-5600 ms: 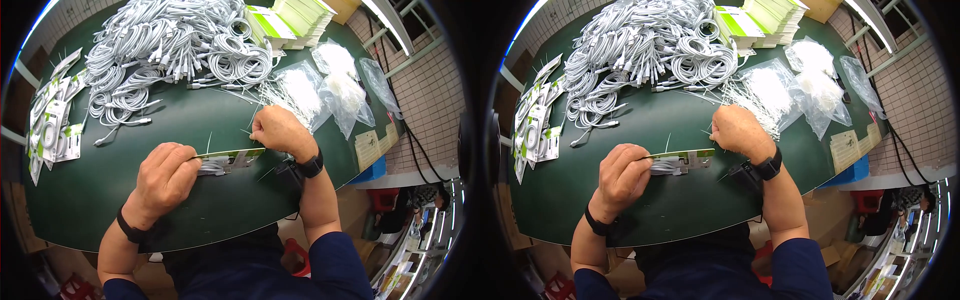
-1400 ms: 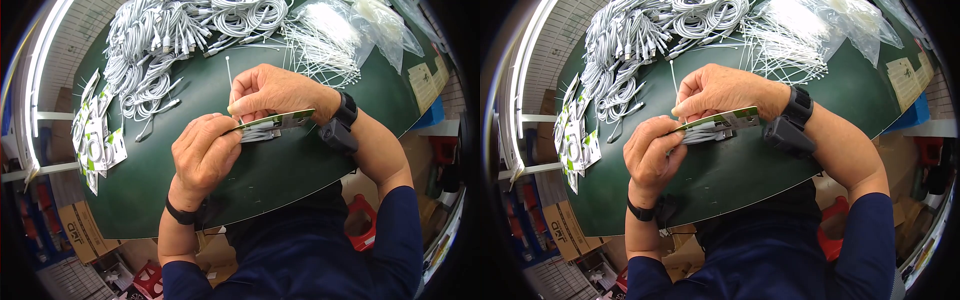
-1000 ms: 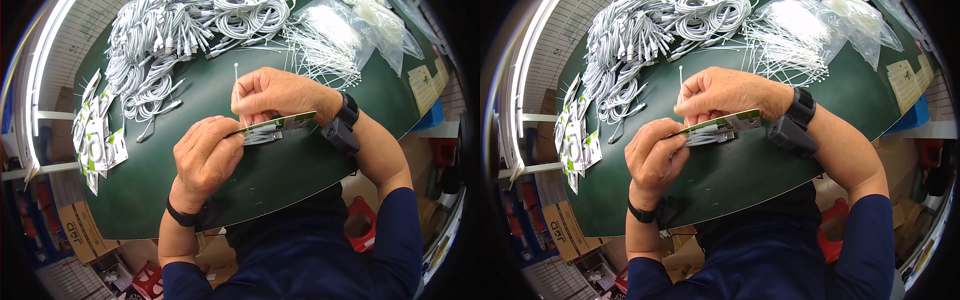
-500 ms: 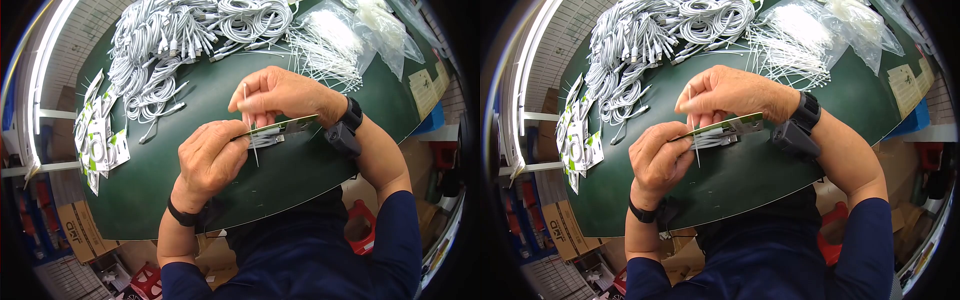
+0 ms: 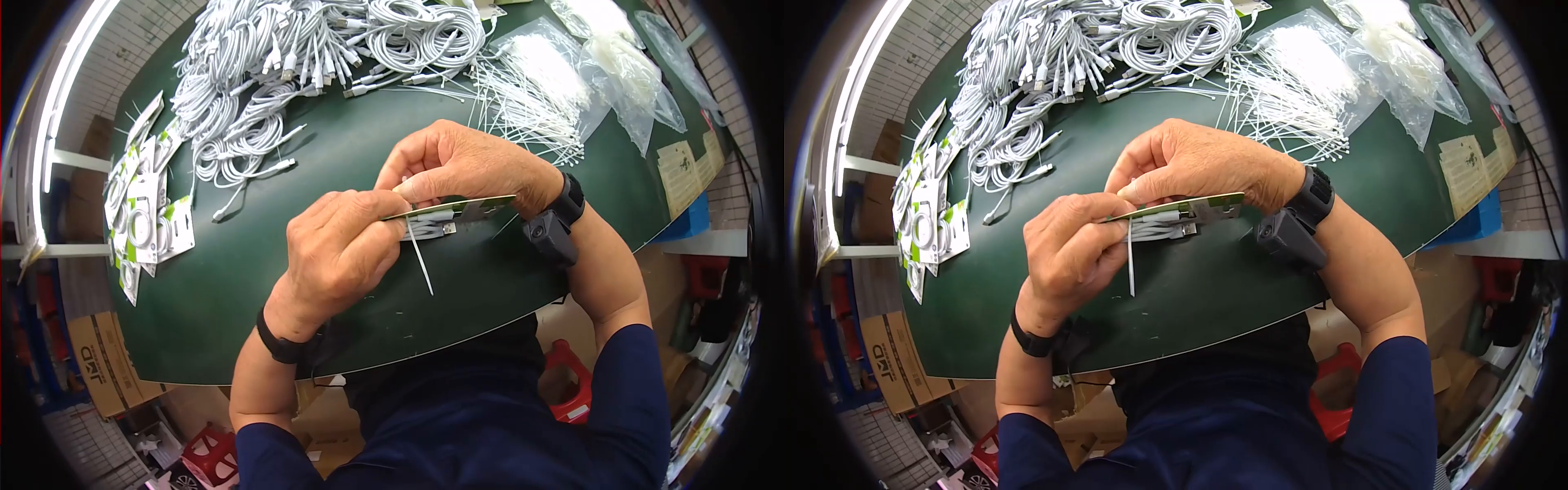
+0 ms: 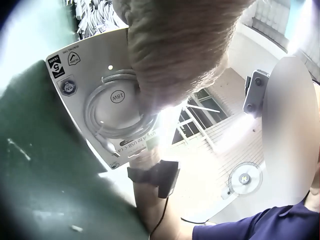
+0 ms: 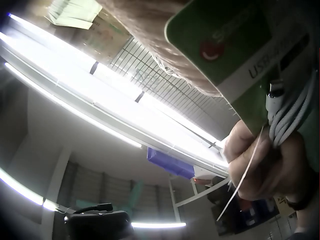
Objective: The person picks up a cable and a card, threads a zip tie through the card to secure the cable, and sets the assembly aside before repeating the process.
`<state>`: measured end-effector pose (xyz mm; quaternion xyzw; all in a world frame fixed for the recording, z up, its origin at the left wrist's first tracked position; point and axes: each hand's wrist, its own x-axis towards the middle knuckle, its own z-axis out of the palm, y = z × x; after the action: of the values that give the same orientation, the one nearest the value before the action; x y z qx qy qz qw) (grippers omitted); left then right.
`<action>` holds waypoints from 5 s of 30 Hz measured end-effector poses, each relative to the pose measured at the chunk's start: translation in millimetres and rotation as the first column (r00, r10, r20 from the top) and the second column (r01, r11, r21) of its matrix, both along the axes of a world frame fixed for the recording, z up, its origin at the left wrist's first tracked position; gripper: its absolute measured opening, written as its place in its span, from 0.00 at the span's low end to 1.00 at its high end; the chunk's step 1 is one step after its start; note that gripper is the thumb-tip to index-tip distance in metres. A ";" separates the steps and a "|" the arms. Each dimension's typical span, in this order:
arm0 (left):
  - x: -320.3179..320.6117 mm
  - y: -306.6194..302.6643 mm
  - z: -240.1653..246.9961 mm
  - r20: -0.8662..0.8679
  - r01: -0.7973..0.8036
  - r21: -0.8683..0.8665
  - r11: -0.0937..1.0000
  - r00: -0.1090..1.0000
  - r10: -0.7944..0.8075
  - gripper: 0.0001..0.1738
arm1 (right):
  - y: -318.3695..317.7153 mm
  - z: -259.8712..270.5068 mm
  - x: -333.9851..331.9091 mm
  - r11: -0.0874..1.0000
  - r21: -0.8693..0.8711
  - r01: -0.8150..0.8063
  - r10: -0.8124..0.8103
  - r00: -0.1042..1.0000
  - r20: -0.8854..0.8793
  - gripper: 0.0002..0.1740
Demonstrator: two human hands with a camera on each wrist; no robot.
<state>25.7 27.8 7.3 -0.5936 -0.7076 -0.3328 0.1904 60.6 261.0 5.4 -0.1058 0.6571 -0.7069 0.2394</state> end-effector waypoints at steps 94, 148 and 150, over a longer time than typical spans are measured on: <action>-0.6 -5.0 -32.5 0.926 -0.149 -0.010 0.989 0.372 0.066 0.11 | -45.9 -11.8 2.5 0.721 0.271 0.637 0.004 0.388 -0.922 0.08; -2.7 -31.9 7.3 0.922 -0.139 -0.045 0.989 0.375 0.095 0.15 | -48.0 10.4 32.3 0.800 0.219 0.558 0.023 0.335 -0.942 0.20; -1.8 -32.2 9.3 0.905 -0.150 -0.087 0.985 0.401 0.141 0.15 | -47.8 8.4 31.7 0.798 0.213 0.564 0.032 0.313 -0.949 0.20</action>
<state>23.9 -4.4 16.5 -0.2549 -0.7454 -0.5854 -0.1915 92.3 213.2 13.7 -0.2987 0.8435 -0.3483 -0.2792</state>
